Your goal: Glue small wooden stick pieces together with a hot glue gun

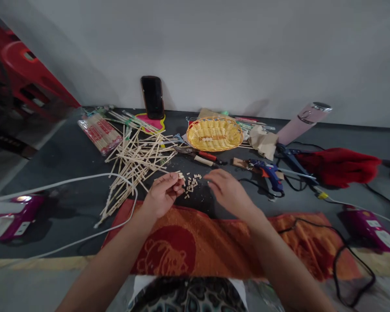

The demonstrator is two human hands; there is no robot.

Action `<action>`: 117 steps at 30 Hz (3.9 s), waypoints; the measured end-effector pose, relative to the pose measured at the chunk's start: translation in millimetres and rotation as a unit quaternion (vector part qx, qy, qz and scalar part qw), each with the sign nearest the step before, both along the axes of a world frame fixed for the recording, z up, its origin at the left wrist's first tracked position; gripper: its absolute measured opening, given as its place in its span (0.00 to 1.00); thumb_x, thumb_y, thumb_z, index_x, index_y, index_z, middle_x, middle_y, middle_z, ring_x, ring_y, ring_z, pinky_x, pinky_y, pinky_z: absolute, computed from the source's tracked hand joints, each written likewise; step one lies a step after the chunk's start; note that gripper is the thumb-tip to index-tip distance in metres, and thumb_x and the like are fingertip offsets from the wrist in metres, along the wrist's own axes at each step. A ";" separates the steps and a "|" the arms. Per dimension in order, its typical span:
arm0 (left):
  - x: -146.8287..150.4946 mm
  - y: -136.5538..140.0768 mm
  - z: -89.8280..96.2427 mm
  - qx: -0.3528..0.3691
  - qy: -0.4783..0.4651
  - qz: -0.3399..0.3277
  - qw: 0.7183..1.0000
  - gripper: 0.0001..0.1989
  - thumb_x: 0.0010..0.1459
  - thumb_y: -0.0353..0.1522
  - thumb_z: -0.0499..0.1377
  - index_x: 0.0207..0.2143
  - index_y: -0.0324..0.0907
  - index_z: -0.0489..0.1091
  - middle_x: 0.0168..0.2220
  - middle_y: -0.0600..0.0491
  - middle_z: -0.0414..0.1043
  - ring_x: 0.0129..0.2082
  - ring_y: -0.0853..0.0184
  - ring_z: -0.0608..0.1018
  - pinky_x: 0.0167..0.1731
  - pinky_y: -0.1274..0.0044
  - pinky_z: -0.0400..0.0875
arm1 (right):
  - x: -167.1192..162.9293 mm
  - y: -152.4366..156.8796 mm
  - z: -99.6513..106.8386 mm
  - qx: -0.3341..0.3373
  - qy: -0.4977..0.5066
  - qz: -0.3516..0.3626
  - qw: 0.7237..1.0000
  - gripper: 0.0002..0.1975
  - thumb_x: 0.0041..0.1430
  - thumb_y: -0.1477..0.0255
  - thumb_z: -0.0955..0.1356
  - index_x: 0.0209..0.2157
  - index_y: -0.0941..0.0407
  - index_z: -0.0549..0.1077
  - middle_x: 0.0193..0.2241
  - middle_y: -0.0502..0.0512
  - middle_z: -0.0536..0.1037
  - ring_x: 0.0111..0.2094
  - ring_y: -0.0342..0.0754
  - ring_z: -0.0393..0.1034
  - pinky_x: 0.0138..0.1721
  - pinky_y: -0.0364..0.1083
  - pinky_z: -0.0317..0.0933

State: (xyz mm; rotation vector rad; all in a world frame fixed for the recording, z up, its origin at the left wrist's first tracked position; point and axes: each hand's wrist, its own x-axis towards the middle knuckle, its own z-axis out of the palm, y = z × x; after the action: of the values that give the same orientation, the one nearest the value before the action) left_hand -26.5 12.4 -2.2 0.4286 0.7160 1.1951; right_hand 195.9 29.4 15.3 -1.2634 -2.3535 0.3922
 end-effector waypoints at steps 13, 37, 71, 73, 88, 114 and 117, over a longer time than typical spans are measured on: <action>1.3 -0.2 4.3 0.005 -0.003 -0.019 1.000 0.06 0.51 0.30 0.63 0.28 0.35 0.72 0.25 0.52 0.68 0.22 0.77 0.64 0.25 0.81 0.61 | -35.6 -2.8 -29.7 0.035 -0.120 0.043 0.991 0.09 0.63 0.73 0.63 0.41 0.52 0.74 0.39 0.57 0.73 0.41 0.51 0.64 0.42 0.47 0.62; 14.0 -8.6 1.8 0.035 0.174 -0.121 0.977 0.10 0.48 0.35 0.67 0.28 0.37 0.75 0.26 0.52 0.72 0.25 0.73 0.69 0.27 0.80 0.61 | -22.7 -23.8 -11.1 -0.017 0.265 0.033 0.964 0.03 0.61 0.75 0.66 0.35 0.53 0.72 0.31 0.51 0.75 0.35 0.45 0.69 0.40 0.46 0.65; 13.5 -9.8 1.2 0.027 0.163 -0.114 0.980 0.09 0.48 0.35 0.67 0.29 0.37 0.76 0.26 0.52 0.73 0.25 0.73 0.70 0.27 0.81 0.61 | -22.2 -25.7 -14.2 0.022 0.265 0.057 0.962 0.09 0.60 0.76 0.66 0.40 0.52 0.74 0.34 0.55 0.77 0.37 0.47 0.71 0.40 0.49 0.68; 13.4 -9.9 0.9 0.028 0.162 -0.113 0.980 0.09 0.48 0.34 0.66 0.29 0.37 0.76 0.26 0.52 0.73 0.25 0.73 0.70 0.27 0.81 0.61 | -22.6 -25.5 -13.8 0.025 0.265 0.058 0.962 0.09 0.60 0.77 0.66 0.40 0.52 0.74 0.33 0.55 0.77 0.37 0.47 0.71 0.40 0.48 0.68; 10.6 -9.2 -2.4 0.027 0.144 -0.117 0.982 0.09 0.49 0.35 0.66 0.30 0.37 0.75 0.27 0.52 0.73 0.25 0.75 0.70 0.27 0.81 0.62 | -21.0 -25.3 -15.8 0.048 0.271 0.053 0.960 0.13 0.59 0.80 0.66 0.44 0.53 0.74 0.35 0.55 0.76 0.37 0.46 0.71 0.39 0.47 0.68; 10.8 -8.2 -3.0 0.018 0.132 -0.114 0.985 0.09 0.50 0.34 0.66 0.30 0.37 0.75 0.27 0.52 0.73 0.26 0.74 0.70 0.28 0.81 0.63 | -20.8 -24.9 -16.4 0.048 0.271 0.059 0.960 0.16 0.58 0.78 0.67 0.48 0.51 0.72 0.36 0.55 0.76 0.37 0.46 0.71 0.38 0.47 0.68; 11.1 -9.9 -3.1 0.011 0.125 -0.127 0.984 0.10 0.49 0.35 0.66 0.31 0.36 0.76 0.28 0.51 0.73 0.25 0.74 0.70 0.27 0.81 0.62 | -21.6 -26.0 -14.0 0.008 0.291 0.046 0.955 0.18 0.57 0.76 0.69 0.50 0.52 0.70 0.36 0.55 0.75 0.38 0.47 0.70 0.38 0.47 0.68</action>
State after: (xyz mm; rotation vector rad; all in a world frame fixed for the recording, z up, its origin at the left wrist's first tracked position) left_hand -15.3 2.4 -5.3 0.6751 0.8361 0.9177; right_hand 174.3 3.3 1.3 -0.8741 -1.9027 0.6715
